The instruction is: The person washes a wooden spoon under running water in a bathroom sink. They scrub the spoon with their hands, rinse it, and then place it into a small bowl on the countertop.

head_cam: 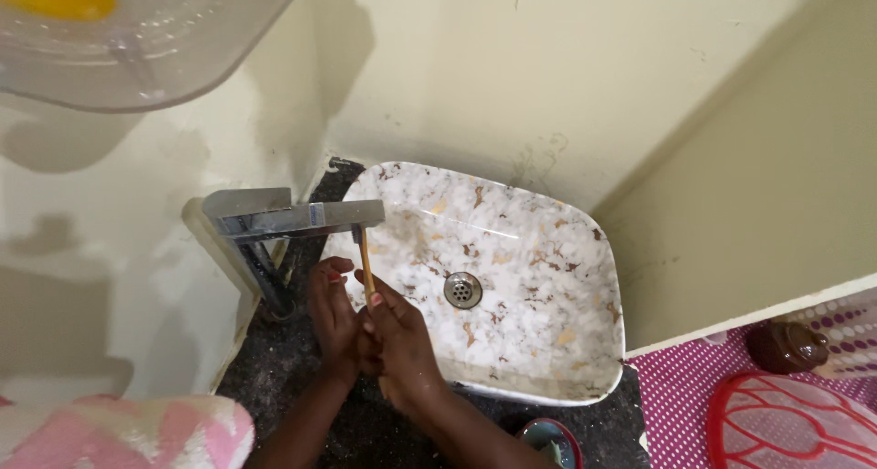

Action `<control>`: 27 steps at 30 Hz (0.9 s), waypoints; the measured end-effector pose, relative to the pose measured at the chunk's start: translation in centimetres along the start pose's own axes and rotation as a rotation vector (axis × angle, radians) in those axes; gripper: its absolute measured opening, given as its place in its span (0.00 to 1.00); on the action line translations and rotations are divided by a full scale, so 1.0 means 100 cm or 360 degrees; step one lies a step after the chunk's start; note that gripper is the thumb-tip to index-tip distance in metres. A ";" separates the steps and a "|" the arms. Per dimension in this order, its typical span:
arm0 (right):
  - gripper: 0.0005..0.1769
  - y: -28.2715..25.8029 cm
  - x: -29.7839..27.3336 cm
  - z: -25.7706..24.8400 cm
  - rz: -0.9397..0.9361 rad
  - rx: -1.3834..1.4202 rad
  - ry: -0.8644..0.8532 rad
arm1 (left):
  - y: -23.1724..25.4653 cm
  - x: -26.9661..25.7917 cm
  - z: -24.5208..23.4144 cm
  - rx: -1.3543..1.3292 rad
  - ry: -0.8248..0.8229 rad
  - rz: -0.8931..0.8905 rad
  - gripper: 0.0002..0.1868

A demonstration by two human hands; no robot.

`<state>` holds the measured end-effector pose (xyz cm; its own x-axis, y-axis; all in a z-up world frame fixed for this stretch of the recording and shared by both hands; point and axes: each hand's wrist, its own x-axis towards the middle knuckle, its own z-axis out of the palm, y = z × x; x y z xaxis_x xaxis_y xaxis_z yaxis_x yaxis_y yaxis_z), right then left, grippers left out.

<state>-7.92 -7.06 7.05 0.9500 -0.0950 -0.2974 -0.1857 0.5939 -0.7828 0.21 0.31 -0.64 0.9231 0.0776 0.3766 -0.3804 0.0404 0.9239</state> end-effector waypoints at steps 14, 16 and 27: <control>0.26 -0.025 0.013 -0.002 0.0011 -0.0163 0.0125 | 0.028 0.000 -0.010 0.0149 -0.0032 0.0387 0.09; 0.26 -0.030 0.016 -0.004 -0.0014 -0.0167 0.0106 | 0.049 0.008 -0.021 0.0329 0.0012 0.0639 0.08; 0.27 -0.019 0.025 -0.029 0.0083 -0.0051 -0.0086 | 0.135 0.108 -0.083 0.1374 -0.0108 0.0966 0.13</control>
<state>-5.95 -10.77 6.26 0.9509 -0.0208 -0.3087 -0.2422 0.5708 -0.7845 4.59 9.95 15.35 0.6028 -0.2100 0.7697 -0.6347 -0.7108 0.3031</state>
